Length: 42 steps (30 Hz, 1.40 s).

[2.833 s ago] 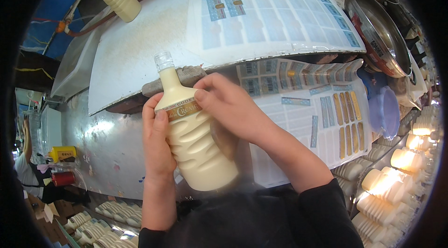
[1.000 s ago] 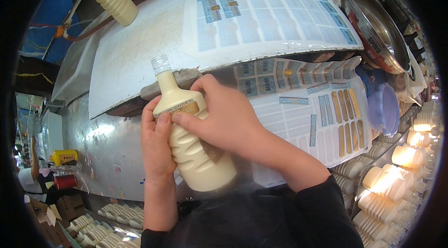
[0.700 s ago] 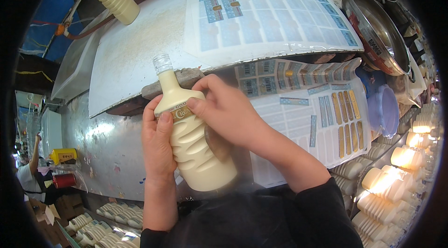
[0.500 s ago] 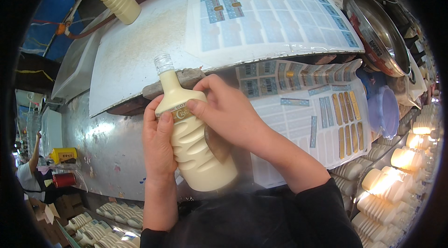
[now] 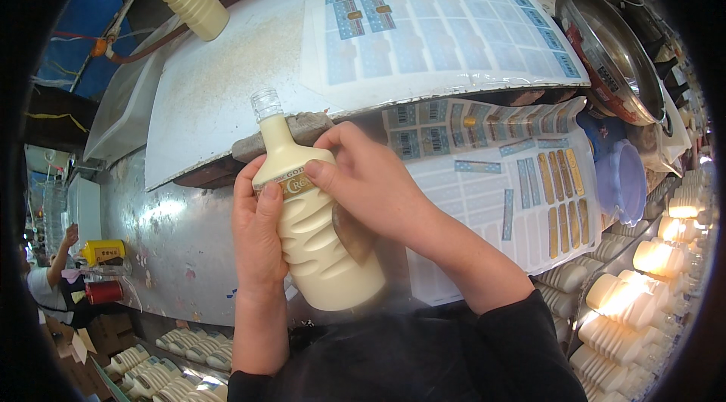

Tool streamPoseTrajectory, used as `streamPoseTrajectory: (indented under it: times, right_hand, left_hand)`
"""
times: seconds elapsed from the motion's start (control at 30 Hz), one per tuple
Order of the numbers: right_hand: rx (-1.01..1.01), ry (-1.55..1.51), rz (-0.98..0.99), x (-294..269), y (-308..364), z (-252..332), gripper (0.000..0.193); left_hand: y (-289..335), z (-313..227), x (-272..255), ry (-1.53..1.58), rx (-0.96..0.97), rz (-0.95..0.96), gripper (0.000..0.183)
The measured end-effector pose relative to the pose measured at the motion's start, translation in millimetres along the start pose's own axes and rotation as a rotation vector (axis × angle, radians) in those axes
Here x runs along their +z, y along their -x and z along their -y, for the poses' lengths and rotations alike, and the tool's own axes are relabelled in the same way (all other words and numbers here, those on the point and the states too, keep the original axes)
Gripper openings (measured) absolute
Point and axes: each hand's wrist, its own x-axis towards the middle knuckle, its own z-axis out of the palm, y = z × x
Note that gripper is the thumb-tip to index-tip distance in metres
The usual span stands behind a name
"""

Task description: The person applies adhesive labels to the neck and body of a white plastic bottle, smoothing each label with a small tool. The person then places the labeled bottle aside and picks up another bottle to repeat the process.

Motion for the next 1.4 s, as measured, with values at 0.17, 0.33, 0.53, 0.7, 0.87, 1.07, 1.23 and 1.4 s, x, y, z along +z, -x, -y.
streamPoseTrajectory:
  times: [0.17,0.33,0.53,0.7,0.87,1.07,1.23,1.4]
  right_hand:
    - [0.018,-0.026,0.03,-1.4,0.3,2.8,0.03]
    - [0.011,-0.052,0.022,-2.5,-2.8,-1.5,0.027]
    - [0.058,-0.087,0.075,-5.0,-1.2,3.5,0.027]
    - [0.017,-0.093,0.042,-9.4,-0.6,-0.7,0.03]
    - [0.064,-0.44,-0.102,-33.7,-0.5,14.1,0.026]
    - [-0.206,0.173,-0.237,3.0,24.9,35.6,0.028]
    - [-0.211,0.188,-0.495,-2.2,21.2,6.7,0.029]
    - [-0.713,0.493,-0.424,6.4,31.3,13.3,0.024]
  left_hand:
    - [-0.2,1.0,-0.7,-0.007,0.006,0.0,0.043]
    - [-0.5,1.4,-1.4,-0.042,0.001,-0.008,0.044]
    - [0.2,-0.1,0.0,-0.059,0.0,-0.027,0.046]
    - [0.8,-2.8,4.2,-0.026,-0.014,-0.022,0.048]
    - [1.3,1.0,0.2,-0.01,-0.013,-0.024,0.048]
    - [-0.3,-4.2,3.5,-0.005,-0.047,0.004,0.045]
    - [-0.7,-1.2,1.2,-0.025,-0.04,-0.025,0.045]
    - [-0.2,-1.0,-2.2,0.034,-0.022,0.027,0.045]
